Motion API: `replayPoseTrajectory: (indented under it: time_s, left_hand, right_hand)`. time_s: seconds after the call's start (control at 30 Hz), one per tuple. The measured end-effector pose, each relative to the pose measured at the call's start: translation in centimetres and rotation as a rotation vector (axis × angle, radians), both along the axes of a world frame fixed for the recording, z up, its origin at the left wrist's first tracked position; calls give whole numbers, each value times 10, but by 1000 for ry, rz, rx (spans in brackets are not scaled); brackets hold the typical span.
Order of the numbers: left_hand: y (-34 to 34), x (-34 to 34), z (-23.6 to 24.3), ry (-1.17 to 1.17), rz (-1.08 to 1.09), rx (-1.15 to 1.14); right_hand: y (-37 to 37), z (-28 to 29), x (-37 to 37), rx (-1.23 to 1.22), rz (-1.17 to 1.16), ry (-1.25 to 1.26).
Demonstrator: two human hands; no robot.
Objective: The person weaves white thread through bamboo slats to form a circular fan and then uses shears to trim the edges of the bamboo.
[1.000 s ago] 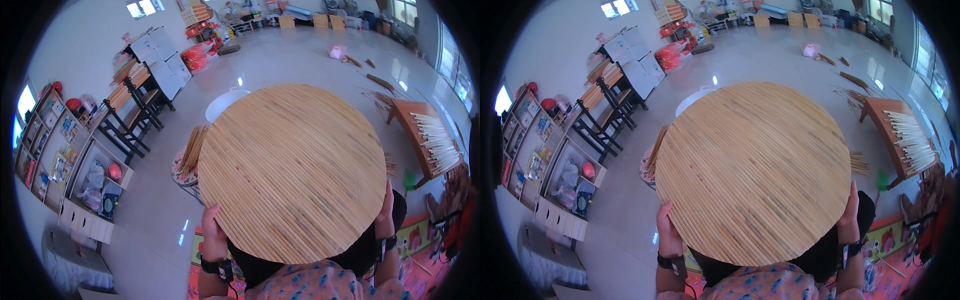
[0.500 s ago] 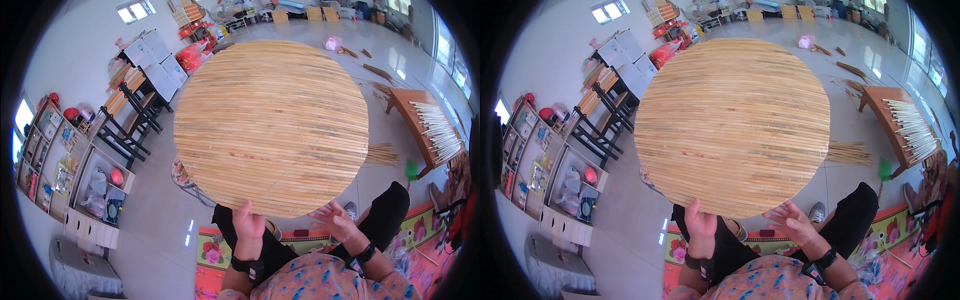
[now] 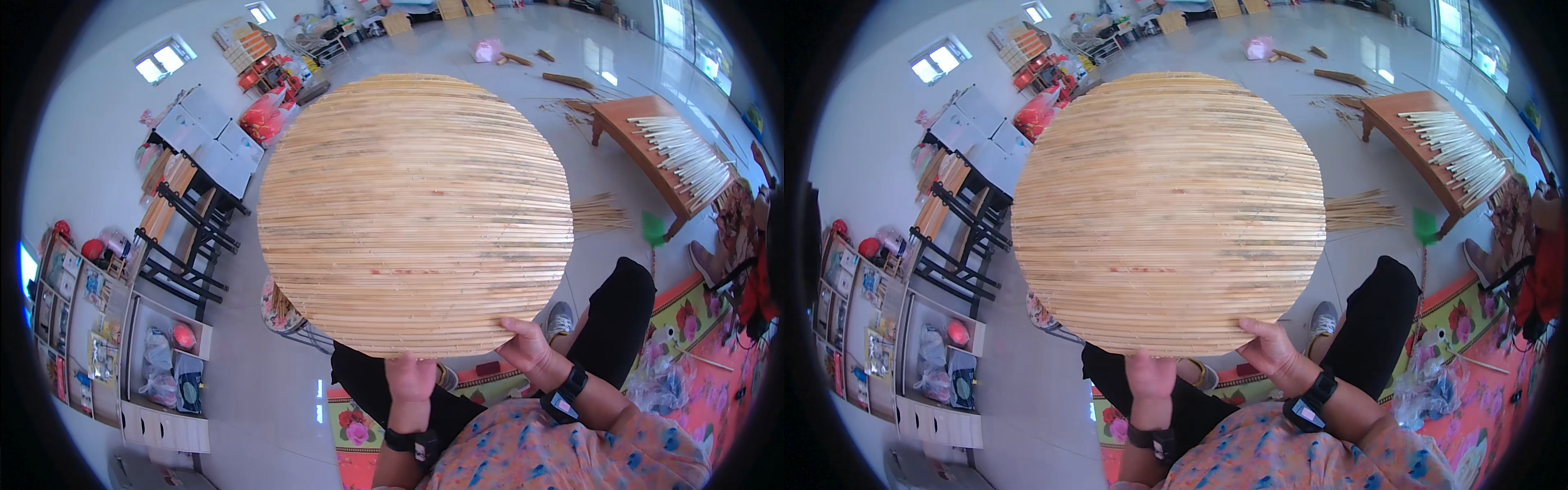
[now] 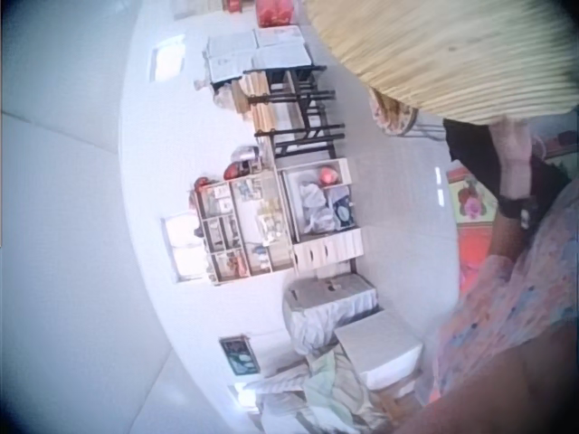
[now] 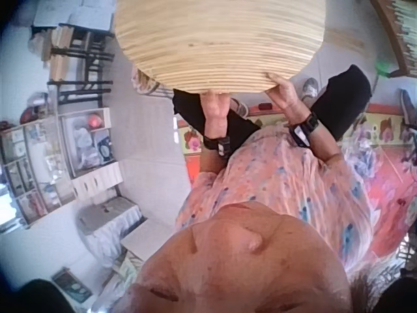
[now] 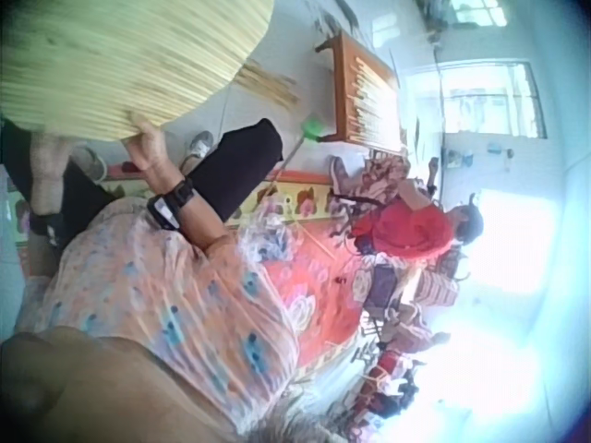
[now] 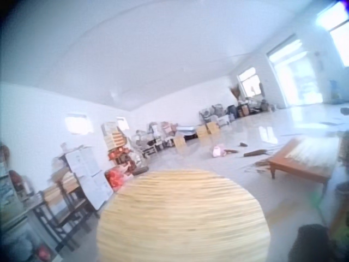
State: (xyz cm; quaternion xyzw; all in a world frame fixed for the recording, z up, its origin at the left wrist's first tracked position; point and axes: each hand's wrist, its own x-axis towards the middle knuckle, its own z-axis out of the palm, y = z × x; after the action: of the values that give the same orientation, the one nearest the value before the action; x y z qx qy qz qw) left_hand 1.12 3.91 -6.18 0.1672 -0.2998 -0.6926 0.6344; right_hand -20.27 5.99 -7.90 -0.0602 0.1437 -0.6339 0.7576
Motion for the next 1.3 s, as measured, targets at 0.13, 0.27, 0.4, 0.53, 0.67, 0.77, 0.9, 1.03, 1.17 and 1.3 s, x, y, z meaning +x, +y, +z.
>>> replayPoseTrajectory:
  time_s: [0.13,0.27,0.4,0.53,0.67,0.77,0.9,1.03,1.17,1.3]
  left_hand:
    - [-8,36,22,33,-186,-52]
    - [-19,55,43,-33,-80,26]
    - [-28,62,55,-170,58,-36]
    - [-24,62,42,-264,94,-27]
    - [-19,63,25,-181,135,105]
    - [-19,61,19,-118,119,96]
    - [-25,54,24,-144,142,32]
    - [-24,74,20,-240,134,-92]
    - [-28,91,22,-271,227,-48]
    - [-29,101,28,-292,268,-58]
  right_hand:
    - [7,-4,-19,10,0,-6]
    - [19,-8,-45,-50,-48,92]
    - [27,-11,-64,-15,-85,239]
    - [30,-12,-82,-48,-128,242]
    - [32,-9,-87,-75,-98,173]
    - [27,-14,-93,-122,-135,171]
    - [25,-12,-103,-111,-118,199]
    - [26,3,-96,-110,-32,274]
    - [22,13,-108,-264,11,463]
    - [9,35,-141,-287,-88,352]
